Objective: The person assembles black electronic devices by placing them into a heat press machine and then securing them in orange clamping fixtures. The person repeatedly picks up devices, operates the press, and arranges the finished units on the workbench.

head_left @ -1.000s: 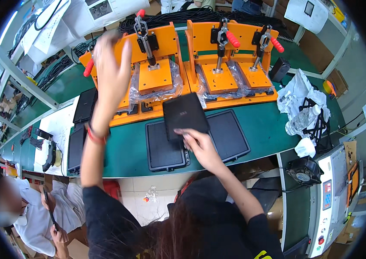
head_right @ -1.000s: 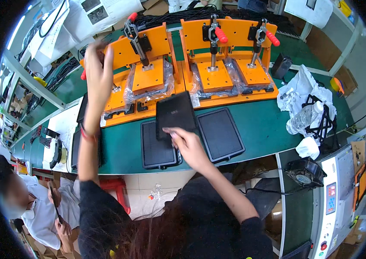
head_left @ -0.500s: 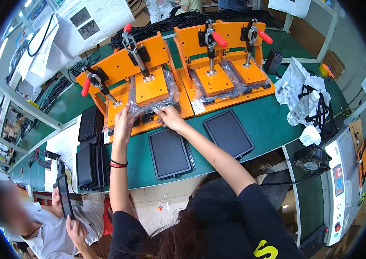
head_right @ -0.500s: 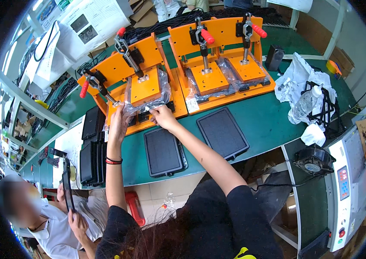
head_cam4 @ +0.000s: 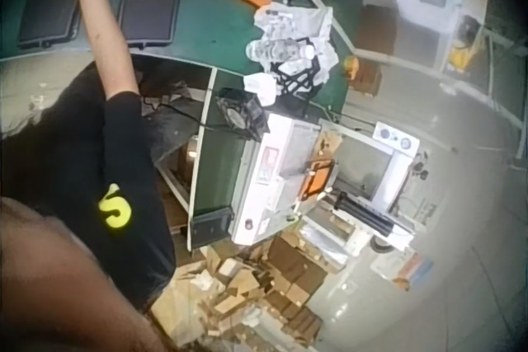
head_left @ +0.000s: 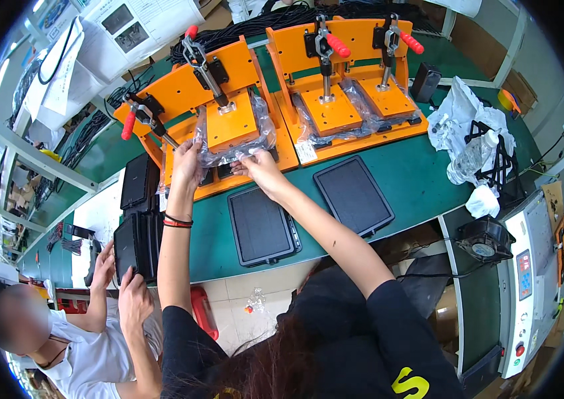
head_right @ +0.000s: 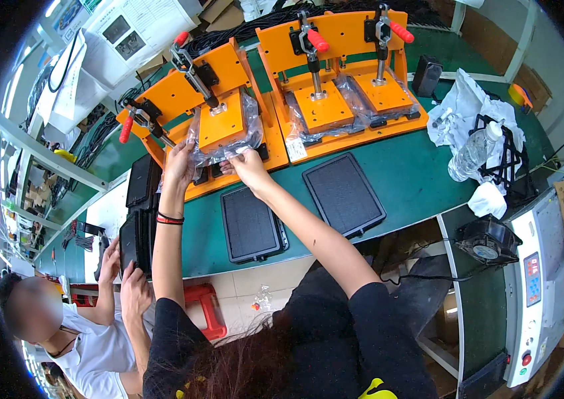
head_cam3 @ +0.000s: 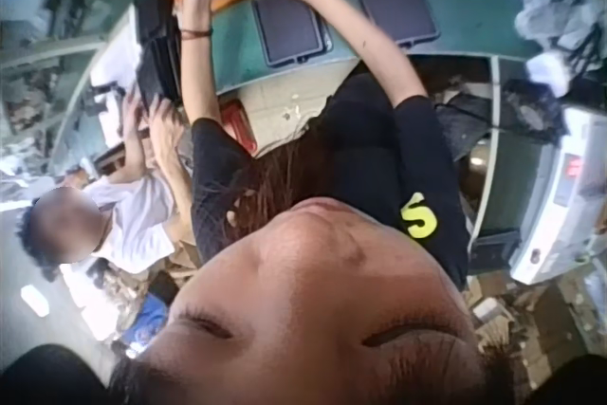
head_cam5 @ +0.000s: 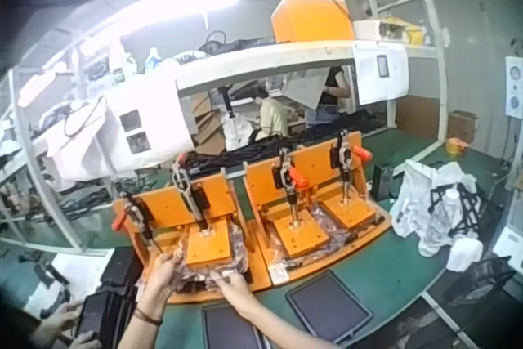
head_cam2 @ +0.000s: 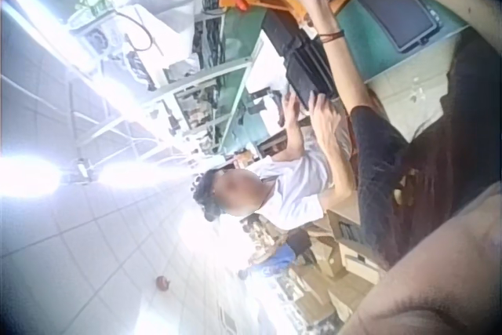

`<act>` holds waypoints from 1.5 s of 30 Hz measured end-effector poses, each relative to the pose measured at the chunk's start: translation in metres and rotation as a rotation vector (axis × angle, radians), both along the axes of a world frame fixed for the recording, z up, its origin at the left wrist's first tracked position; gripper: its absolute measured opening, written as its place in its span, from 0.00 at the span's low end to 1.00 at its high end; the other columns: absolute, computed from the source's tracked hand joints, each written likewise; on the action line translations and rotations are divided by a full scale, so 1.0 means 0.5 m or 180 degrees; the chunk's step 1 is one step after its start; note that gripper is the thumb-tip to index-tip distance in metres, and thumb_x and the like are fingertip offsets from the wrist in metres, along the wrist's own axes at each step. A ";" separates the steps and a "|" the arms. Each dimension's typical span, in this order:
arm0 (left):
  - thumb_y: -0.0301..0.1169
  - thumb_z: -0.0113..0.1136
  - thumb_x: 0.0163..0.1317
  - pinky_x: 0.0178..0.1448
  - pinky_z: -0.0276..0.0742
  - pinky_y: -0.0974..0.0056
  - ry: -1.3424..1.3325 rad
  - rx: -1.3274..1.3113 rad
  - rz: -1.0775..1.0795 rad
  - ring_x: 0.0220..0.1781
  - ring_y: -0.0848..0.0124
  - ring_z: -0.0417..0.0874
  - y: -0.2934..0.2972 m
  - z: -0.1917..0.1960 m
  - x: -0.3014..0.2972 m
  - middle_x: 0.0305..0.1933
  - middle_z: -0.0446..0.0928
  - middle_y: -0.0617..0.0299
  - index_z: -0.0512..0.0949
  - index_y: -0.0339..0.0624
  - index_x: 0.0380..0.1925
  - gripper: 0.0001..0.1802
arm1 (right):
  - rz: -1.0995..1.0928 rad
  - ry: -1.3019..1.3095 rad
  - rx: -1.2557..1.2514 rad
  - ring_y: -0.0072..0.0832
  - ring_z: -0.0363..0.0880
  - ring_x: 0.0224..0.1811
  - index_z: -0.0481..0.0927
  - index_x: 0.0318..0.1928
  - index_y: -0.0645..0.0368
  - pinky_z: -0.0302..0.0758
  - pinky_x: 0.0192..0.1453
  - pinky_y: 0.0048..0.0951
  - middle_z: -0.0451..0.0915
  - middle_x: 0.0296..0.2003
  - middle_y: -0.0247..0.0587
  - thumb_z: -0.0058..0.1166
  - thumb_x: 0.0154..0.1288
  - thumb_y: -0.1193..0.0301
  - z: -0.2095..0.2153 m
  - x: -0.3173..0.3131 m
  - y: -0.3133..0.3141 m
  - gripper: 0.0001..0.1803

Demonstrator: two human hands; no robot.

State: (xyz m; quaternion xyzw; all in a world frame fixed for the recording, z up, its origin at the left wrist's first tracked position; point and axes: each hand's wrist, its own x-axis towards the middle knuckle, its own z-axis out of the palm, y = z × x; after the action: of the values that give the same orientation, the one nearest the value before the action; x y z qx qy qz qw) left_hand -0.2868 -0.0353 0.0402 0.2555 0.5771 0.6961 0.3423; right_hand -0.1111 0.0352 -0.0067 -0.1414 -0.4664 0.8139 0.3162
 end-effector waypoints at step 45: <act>0.69 0.21 0.62 0.75 0.41 0.45 0.0981 0.2740 -0.1385 0.74 0.57 0.54 0.180 0.460 -0.157 0.64 0.68 0.49 0.44 0.42 0.71 0.48 | -0.1443 -0.0729 0.1548 0.28 0.79 0.36 0.68 0.49 0.71 0.78 0.43 0.30 0.78 0.37 0.48 0.41 0.70 0.76 0.105 0.579 -0.185 0.11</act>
State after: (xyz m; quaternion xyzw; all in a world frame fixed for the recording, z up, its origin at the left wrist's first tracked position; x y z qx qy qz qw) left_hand -0.3655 0.0550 0.2704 0.5876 0.2150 0.7376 0.2540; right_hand 0.1784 -0.0572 0.0460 -0.2523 -0.6359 0.5670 0.4589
